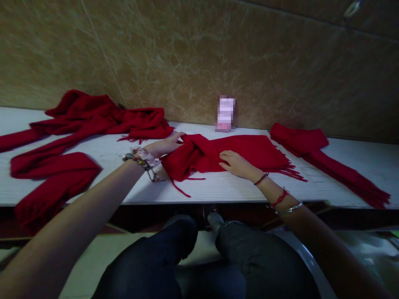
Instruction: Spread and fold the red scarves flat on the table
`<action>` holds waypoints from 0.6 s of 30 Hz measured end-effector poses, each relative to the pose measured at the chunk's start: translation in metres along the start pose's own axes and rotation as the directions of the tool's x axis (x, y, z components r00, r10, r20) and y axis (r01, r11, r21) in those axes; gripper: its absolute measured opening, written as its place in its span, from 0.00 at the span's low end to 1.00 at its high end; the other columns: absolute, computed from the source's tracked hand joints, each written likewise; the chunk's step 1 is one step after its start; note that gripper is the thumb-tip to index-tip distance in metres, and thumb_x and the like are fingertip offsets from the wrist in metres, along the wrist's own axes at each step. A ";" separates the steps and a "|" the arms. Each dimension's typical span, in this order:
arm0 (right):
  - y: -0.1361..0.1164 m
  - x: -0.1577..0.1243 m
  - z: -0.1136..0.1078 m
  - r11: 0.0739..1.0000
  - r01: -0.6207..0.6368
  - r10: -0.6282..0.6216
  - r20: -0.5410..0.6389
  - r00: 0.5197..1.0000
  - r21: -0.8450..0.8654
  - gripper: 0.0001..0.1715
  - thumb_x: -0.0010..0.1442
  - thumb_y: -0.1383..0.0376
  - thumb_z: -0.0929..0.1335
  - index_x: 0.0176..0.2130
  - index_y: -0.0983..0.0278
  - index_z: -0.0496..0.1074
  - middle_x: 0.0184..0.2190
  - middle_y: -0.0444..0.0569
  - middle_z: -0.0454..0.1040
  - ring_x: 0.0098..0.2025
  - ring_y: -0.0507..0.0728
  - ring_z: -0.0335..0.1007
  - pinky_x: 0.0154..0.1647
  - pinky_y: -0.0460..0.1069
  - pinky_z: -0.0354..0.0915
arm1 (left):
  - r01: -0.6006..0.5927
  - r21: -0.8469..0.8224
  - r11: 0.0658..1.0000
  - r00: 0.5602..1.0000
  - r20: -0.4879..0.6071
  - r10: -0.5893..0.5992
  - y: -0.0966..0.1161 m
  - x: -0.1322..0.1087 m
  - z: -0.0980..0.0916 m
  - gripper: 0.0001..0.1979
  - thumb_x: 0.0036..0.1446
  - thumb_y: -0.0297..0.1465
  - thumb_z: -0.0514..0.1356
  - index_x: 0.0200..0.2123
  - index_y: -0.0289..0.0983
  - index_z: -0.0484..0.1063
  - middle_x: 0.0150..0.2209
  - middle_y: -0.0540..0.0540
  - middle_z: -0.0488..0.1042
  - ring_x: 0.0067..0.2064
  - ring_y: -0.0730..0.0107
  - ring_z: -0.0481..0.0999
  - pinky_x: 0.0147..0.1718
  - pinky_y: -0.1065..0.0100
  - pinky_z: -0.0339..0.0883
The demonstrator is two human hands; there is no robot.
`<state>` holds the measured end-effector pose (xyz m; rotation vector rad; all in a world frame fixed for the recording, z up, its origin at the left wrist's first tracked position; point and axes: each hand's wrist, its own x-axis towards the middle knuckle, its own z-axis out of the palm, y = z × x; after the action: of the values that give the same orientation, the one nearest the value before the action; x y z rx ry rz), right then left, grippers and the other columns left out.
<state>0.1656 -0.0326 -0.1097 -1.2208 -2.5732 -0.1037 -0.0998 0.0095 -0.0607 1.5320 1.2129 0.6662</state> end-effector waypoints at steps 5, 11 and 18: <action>0.002 0.001 0.001 1.000 0.017 -0.017 -0.002 1.000 0.012 0.17 0.60 0.67 0.62 0.45 0.73 0.72 0.46 0.61 0.72 0.50 0.59 0.66 0.54 0.56 0.61 | 0.027 0.010 1.000 0.996 -0.082 -0.026 -0.003 0.003 0.000 0.44 0.35 0.26 0.67 0.58 0.38 0.56 0.31 0.46 0.76 0.26 0.66 0.74 0.24 0.70 0.66; 0.001 0.002 0.001 1.000 0.014 -0.014 0.002 1.000 -0.003 0.15 0.61 0.67 0.63 0.45 0.70 0.73 0.46 0.58 0.73 0.49 0.59 0.67 0.53 0.55 0.62 | -0.036 0.024 0.999 0.988 -0.150 0.039 -0.001 0.010 0.001 0.42 0.38 0.22 0.64 0.59 0.34 0.54 0.27 0.49 0.74 0.27 0.68 0.73 0.27 0.70 0.67; -0.001 0.003 0.000 1.000 0.026 -0.026 0.013 1.000 -0.004 0.15 0.62 0.69 0.61 0.41 0.69 0.75 0.43 0.57 0.74 0.48 0.58 0.67 0.53 0.54 0.62 | -0.050 0.304 0.951 0.892 -0.414 0.180 0.011 0.008 -0.042 0.31 0.42 0.27 0.63 0.53 0.32 0.65 0.32 0.46 0.74 0.32 0.68 0.74 0.33 0.69 0.68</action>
<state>0.1633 -0.0306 -0.1088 -1.1934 -2.6017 -0.1074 -0.1300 0.0327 -0.0377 1.7632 1.6209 0.9884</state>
